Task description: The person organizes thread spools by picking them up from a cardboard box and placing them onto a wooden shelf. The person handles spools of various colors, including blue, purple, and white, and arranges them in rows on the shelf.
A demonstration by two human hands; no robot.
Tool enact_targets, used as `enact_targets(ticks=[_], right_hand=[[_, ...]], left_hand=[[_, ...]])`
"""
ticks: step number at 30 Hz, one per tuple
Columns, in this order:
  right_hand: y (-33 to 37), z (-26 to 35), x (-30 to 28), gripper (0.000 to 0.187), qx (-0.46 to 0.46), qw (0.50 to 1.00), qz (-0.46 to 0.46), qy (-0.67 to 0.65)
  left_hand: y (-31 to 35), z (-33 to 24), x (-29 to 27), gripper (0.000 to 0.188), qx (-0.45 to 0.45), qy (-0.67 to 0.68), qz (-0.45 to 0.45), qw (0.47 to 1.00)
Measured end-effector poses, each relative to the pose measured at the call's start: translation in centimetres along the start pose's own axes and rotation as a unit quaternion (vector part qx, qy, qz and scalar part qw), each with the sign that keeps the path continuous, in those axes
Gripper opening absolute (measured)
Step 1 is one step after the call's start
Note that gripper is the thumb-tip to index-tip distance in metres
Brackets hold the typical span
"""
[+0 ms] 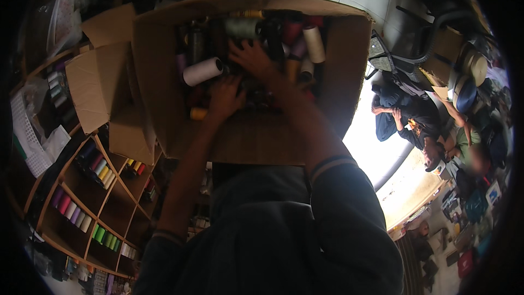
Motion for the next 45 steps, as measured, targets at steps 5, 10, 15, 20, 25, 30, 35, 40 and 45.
enact_targets(ticks=[5, 10, 15, 20, 25, 30, 35, 40, 45], right_hand=[[-0.2, 0.0, -0.6, 0.033, -0.053, 0.998, -0.017, 0.034], [-1.4, -0.4, -0.9, 0.028, -0.050, 0.995, -0.007, 0.089], [-1.7, -0.4, -0.5, 0.023, -0.066, 0.995, -0.005, 0.072], [-2.0, -0.8, -0.1, 0.019, -0.083, 0.995, -0.045, -0.031], [-0.7, -1.5, -2.8, 0.023, -0.096, 0.989, -0.108, -0.024], [1.3, -2.6, -6.3, 0.031, -0.092, 0.986, -0.121, -0.074], [3.3, -4.1, -9.7, 0.050, -0.069, 0.985, -0.032, -0.152], [5.5, -6.4, -14.1, 0.060, -0.085, 0.969, 0.033, -0.231], [7.2, -7.0, -17.3, 0.060, -0.080, 0.933, 0.077, -0.341]], left_hand=[[-0.2, 0.1, -0.1, 0.043, 0.000, -0.009, -0.006, 1.000], [-0.4, 0.0, 0.0, 0.041, -0.006, -0.007, -0.007, 1.000], [-0.4, 0.2, 0.0, 0.041, -0.005, -0.016, -0.018, 1.000], [-0.3, 0.3, 0.1, 0.041, 0.008, -0.014, -0.017, 1.000], [0.0, 0.6, -0.1, 0.039, 0.009, 0.045, -0.033, 0.998], [0.0, 1.3, -1.3, 0.043, -0.077, 0.213, -0.062, 0.972], [0.1, 1.3, -1.5, 0.078, -0.161, 0.264, -0.041, 0.950], [-0.1, -3.7, -5.0, 0.104, 0.023, 0.165, -0.119, 0.979], [-1.5, -6.8, -6.1, 0.101, 0.068, 0.321, -0.025, 0.944]])
Point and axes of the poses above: each hand's wrist, its own y-axis away from the middle knuckle, its own x-axis out of the palm, z = x × y, the point moved 6 cm from there along -y, towards the middle knuckle, and after that the axes turned 2 degrees about y, right-handed, at the moved point
